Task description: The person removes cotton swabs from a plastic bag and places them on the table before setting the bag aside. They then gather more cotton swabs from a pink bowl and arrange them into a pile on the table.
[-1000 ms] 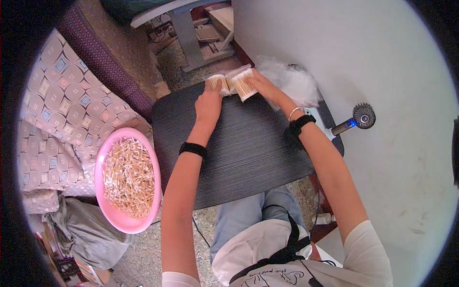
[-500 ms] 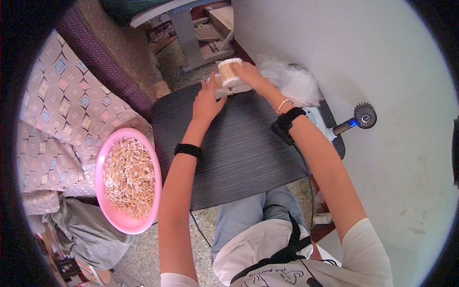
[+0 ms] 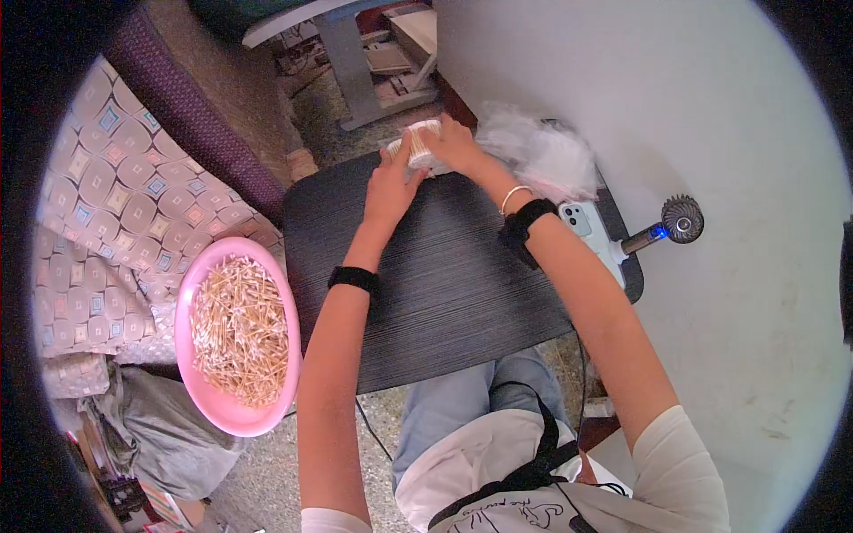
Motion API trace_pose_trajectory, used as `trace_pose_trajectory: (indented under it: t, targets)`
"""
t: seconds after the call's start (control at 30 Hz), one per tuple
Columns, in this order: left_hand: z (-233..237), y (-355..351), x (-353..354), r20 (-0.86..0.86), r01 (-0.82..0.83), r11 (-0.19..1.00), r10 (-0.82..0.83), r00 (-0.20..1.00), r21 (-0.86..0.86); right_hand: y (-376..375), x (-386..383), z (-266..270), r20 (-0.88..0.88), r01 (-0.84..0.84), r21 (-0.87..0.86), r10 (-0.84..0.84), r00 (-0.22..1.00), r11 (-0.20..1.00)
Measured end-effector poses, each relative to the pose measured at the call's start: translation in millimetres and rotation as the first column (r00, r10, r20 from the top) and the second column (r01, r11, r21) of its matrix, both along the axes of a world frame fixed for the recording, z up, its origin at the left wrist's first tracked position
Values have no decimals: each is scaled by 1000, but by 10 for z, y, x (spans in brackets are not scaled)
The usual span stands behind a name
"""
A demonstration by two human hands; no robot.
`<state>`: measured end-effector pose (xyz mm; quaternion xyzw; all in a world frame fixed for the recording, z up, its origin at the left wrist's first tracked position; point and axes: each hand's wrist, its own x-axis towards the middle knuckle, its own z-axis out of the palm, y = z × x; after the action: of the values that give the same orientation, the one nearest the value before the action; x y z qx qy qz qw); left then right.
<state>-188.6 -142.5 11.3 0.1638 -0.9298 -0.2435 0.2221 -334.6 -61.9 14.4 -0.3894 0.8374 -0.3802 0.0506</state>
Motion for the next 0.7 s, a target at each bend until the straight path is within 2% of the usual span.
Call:
trace_pose_trajectory:
  t: [0.1, 0.17, 0.4, 0.5, 0.57, 0.6, 0.67, 0.7]
  targets:
    - [-1, 6, 6, -19, -15, 1000, 14, 1000, -18, -33, 55, -48, -168, 33, -48, -41, 985, 998]
    - [12, 50, 20, -27, -56, 996, 54, 998, -66, 8, 59, -24, -166, 6, -21, -9, 986, 1000]
    - [28, 109, 15, -18, -82, 995, 81, 997, -64, 30, 69, 11, -117, -7, 16, 9, 993, 1000]
    - [33, 117, 6, 14, -82, 996, 82, 997, -34, 23, 57, -12, -173, -13, -8, 11, 985, 1000]
    - [65, 109, 24, 47, -54, 998, 53, 997, 20, -6, 64, -56, -107, 5, -114, -17, 994, 993]
    - [30, 73, 31, 24, -38, 998, 39, 999, -45, -21, 53, -90, -73, 17, -166, -30, 997, 986]
    - [-40, -5, 55, -19, -9, 985, 5, 1000, -174, -54, 14, -146, -209, 119, -291, -184, 961, 949]
    - [28, 6, 94, 49, -48, 988, 56, 997, -150, -55, -2, -162, -266, 159, -356, -264, 927, 921]
